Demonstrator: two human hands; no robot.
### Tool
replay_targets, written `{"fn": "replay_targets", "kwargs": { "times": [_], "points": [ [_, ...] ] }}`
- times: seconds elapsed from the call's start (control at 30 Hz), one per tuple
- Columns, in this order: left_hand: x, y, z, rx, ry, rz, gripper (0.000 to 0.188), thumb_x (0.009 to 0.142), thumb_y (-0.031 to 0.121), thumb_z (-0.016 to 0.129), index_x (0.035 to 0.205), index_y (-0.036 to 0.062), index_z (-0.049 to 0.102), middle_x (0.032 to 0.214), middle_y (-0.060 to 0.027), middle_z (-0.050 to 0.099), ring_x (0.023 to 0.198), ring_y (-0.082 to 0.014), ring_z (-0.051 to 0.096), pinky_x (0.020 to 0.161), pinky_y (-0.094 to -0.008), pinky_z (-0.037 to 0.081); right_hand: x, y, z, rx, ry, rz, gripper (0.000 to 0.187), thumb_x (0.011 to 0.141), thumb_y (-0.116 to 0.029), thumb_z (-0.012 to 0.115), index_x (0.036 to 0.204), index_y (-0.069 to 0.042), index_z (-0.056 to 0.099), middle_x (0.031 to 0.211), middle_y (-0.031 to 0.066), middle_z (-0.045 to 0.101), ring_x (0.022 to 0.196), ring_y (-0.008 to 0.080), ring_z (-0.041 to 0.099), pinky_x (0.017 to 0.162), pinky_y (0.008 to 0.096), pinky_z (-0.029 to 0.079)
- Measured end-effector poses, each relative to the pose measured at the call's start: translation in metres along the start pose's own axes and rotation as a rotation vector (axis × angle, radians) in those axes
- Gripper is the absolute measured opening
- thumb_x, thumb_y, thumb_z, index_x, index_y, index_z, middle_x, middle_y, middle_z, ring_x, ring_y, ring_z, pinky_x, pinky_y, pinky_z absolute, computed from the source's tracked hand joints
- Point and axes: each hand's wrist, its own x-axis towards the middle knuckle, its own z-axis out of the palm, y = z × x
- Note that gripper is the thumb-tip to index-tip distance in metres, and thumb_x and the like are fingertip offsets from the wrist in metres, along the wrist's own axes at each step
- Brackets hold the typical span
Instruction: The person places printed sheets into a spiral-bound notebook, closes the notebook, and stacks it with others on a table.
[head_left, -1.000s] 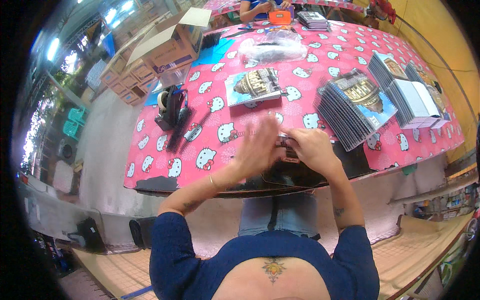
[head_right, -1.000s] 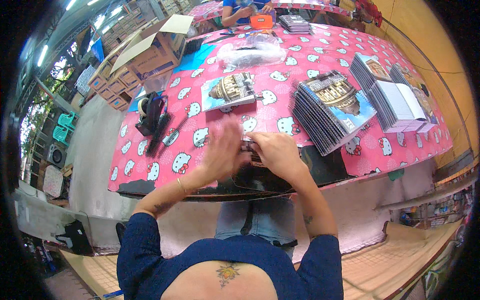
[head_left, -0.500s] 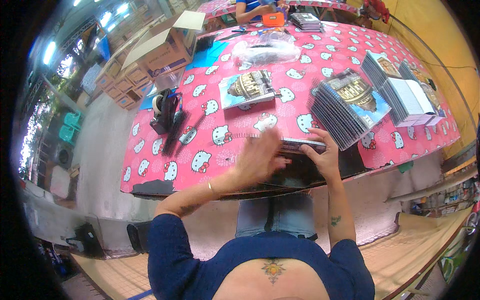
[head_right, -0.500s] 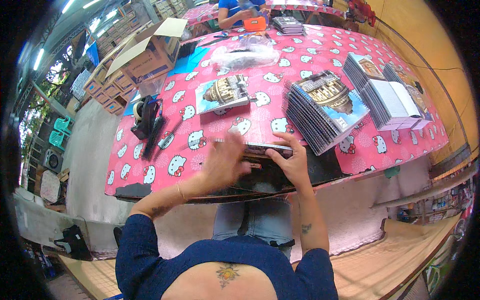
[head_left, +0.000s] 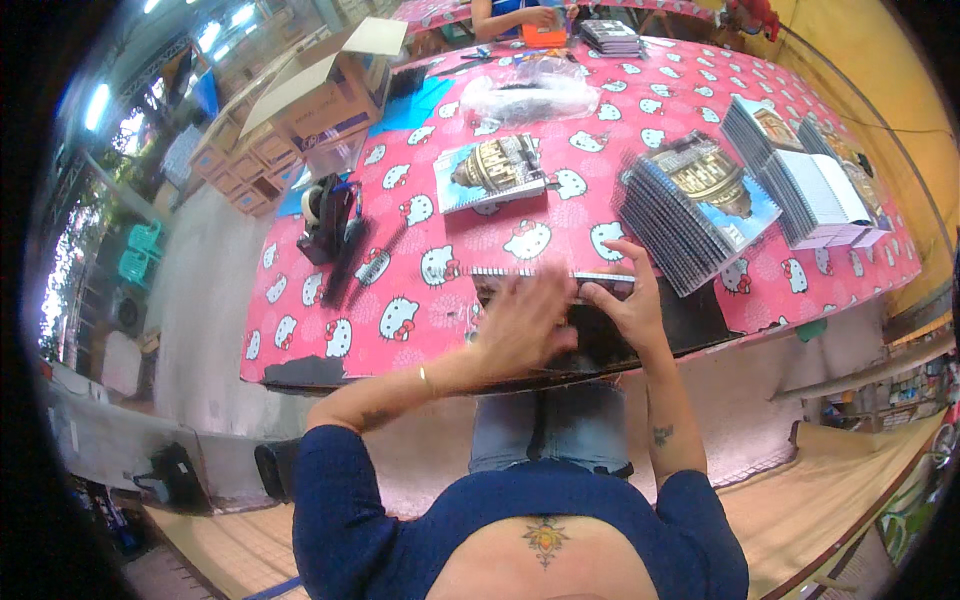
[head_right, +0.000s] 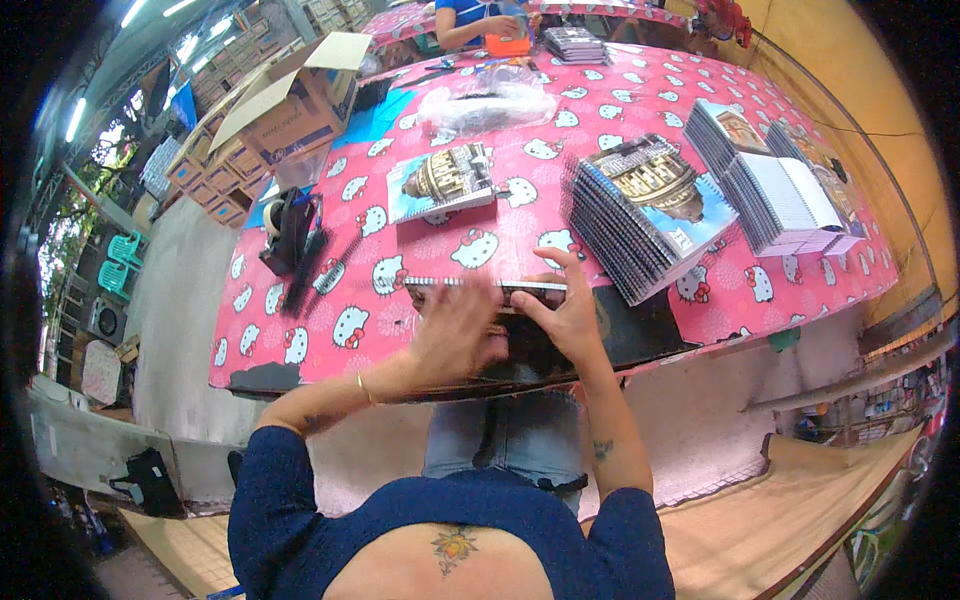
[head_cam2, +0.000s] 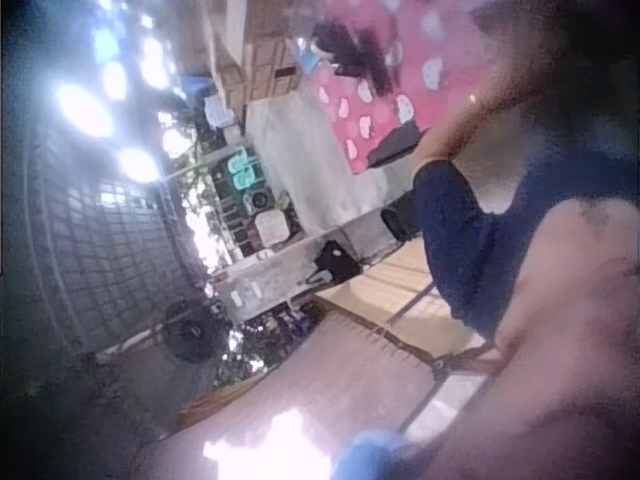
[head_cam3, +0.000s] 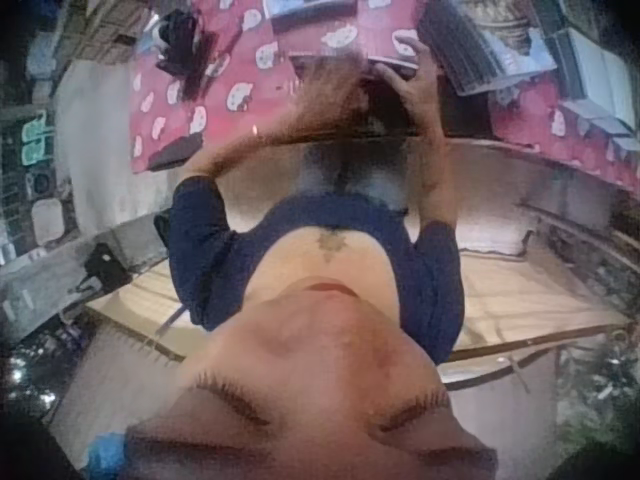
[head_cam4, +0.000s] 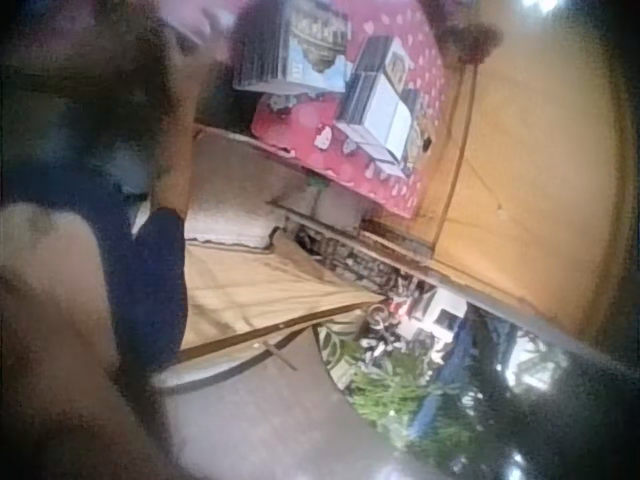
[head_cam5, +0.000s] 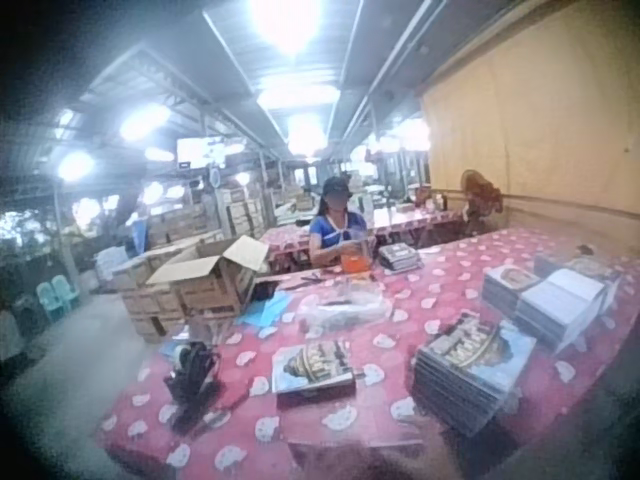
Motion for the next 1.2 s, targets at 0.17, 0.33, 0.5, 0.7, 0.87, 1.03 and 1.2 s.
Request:
{"fn": "replay_targets", "kwargs": {
  "times": [0.17, 0.33, 0.5, 0.7, 0.87, 1.03, 1.2],
  "points": [
    [-0.031, 0.014, 0.008, -0.125, -0.165, 0.232, 0.079, 0.097, 0.049, 0.047, 0.149, -0.0071, 0.027, 0.158, -0.0256, 0.024, 0.150, -0.0401, 0.015, 0.119, -0.0585, 0.006, -0.006, 0.000, -0.012, 0.026, -0.097, 0.027, 0.044, 0.087, -0.002, 0.073, 0.125, -0.005, 0.050, 0.103, 0.0090, 0.068, 0.096, 0.0139, 0.065, 0.082, 0.0269, 0.053],
    [0.028, -0.013, -0.010, 0.061, 0.089, -0.049, 0.078, 0.094, 0.054, 0.049, 0.149, 0.0004, 0.036, 0.156, -0.0203, 0.032, 0.150, -0.0361, 0.019, 0.120, -0.0558, 0.005, -0.012, 0.006, -0.005, 0.000, -0.111, 0.072, 0.024, 0.091, -0.006, 0.069, 0.113, -0.001, 0.063, 0.096, 0.0024, 0.069, 0.089, 0.0075, 0.061, 0.078, 0.0248, 0.050],
    [-0.005, 0.010, 0.009, -0.011, -0.119, 0.090, 0.080, 0.095, 0.058, 0.045, 0.150, 0.0014, 0.034, 0.156, -0.0222, 0.031, 0.148, -0.0372, 0.023, 0.118, -0.0581, 0.010, -0.016, 0.016, -0.013, -0.061, -0.127, 0.074, 0.027, 0.092, -0.009, 0.068, 0.116, 0.001, 0.066, 0.093, 0.0004, 0.070, 0.082, 0.0067, 0.060, 0.075, 0.0249, 0.049],
    [-0.030, 0.024, 0.026, -0.069, 0.012, 0.333, 0.084, 0.093, 0.059, 0.048, 0.149, -0.0024, 0.033, 0.157, -0.0228, 0.030, 0.147, -0.0340, 0.027, 0.117, -0.0589, 0.010, -0.016, 0.025, -0.017, -0.144, -0.177, 0.039, 0.025, 0.092, -0.009, 0.066, 0.116, 0.001, 0.067, 0.092, 0.0025, 0.071, 0.082, 0.0067, 0.058, 0.073, 0.0262, 0.049],
    [0.017, 0.005, 0.005, 0.048, -0.021, 0.151, 0.087, 0.094, 0.058, 0.046, 0.150, -0.0054, 0.028, 0.157, -0.0254, 0.027, 0.150, -0.0372, 0.019, 0.118, -0.0578, 0.007, -0.011, 0.007, -0.010, -0.122, -0.209, 0.048, 0.026, 0.093, -0.011, 0.066, 0.116, 0.001, 0.066, 0.090, 0.0046, 0.070, 0.080, 0.0077, 0.057, 0.073, 0.0286, 0.050],
    [0.028, 0.005, -0.012, 0.044, 0.000, 0.041, 0.083, 0.096, 0.056, 0.044, 0.148, -0.0072, 0.031, 0.158, -0.0255, 0.026, 0.150, -0.0383, 0.017, 0.119, -0.0558, 0.003, -0.010, 0.001, -0.007, -0.230, -0.194, 0.017, 0.023, 0.092, -0.010, 0.066, 0.111, 0.002, 0.066, 0.086, 0.0074, 0.070, 0.077, 0.0085, 0.057, 0.072, 0.0297, 0.050],
    [-0.003, 0.021, -0.007, -0.277, 0.068, 0.118, 0.063, 0.101, 0.040, 0.045, 0.144, -0.0056, 0.040, 0.150, -0.0245, 0.041, 0.144, -0.0366, 0.033, 0.119, -0.0558, 0.010, -0.008, -0.003, -0.006, -0.280, -0.179, 0.006, 0.026, 0.090, -0.010, 0.068, 0.113, 0.002, 0.067, 0.086, 0.0123, 0.071, 0.076, 0.0101, 0.060, 0.071, 0.0310, 0.051]
  ]
}}
